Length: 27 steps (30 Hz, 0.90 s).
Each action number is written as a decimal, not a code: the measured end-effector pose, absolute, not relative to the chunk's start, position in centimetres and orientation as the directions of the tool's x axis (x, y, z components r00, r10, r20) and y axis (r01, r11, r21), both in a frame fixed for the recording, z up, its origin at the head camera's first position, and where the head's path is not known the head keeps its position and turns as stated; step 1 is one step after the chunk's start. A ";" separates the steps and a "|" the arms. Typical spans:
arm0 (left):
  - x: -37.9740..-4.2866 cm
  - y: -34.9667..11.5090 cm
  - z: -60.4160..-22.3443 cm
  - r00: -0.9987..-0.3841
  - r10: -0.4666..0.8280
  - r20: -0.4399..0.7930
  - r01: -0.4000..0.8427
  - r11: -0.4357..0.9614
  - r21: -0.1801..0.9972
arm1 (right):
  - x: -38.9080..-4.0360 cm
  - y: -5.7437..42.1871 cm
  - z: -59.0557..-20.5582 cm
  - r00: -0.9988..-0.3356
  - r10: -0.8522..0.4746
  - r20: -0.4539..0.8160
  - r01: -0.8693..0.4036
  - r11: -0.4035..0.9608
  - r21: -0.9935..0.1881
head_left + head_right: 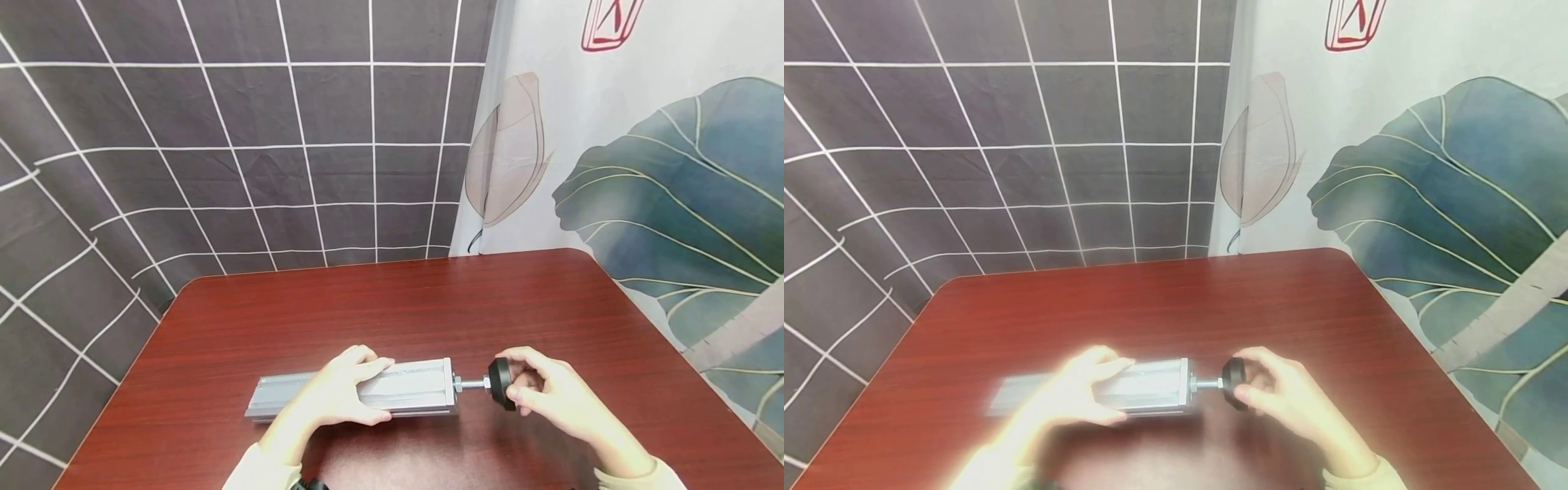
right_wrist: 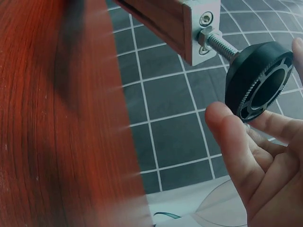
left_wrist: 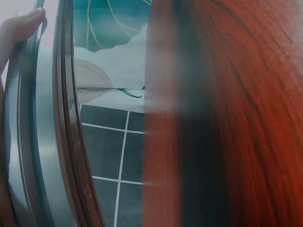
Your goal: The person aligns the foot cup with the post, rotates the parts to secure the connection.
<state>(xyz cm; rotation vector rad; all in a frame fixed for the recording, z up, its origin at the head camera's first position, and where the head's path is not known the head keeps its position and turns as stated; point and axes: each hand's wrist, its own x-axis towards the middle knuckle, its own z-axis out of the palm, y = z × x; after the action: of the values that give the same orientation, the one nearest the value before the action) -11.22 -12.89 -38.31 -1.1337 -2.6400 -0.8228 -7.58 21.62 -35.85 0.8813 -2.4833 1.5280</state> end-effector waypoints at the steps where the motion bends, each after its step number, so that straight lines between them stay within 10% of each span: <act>1: -11.2 -12.9 -38.3 -0.703 0.624 0.341 0.708 0.564 0.426 | -7.6 21.6 -35.8 -0.826 -0.426 0.370 -0.522 0.327 -0.788; 12: -11.6 -13.2 -38.4 -0.717 0.614 0.331 0.691 0.559 0.458 | -8.3 22.2 -36.2 -0.770 -0.544 0.332 -0.505 0.202 -0.839; 19: -11.7 -13.3 -38.3 -0.735 0.601 0.315 0.670 0.570 0.476 | -8.7 22.2 -36.8 -0.613 -0.605 0.509 -0.712 0.142 -0.688; 27: -11.6 -13.3 -38.0 -0.743 0.608 0.280 0.657 0.580 0.482 | -8.4 21.9 -36.1 -0.655 -0.584 0.480 -0.711 0.260 -0.653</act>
<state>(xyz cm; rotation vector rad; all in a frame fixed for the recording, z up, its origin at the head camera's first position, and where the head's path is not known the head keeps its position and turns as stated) -11.55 -13.30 -38.01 -1.0901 -2.7166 -0.8818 -8.38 21.87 -36.08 1.2314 -2.3777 1.3518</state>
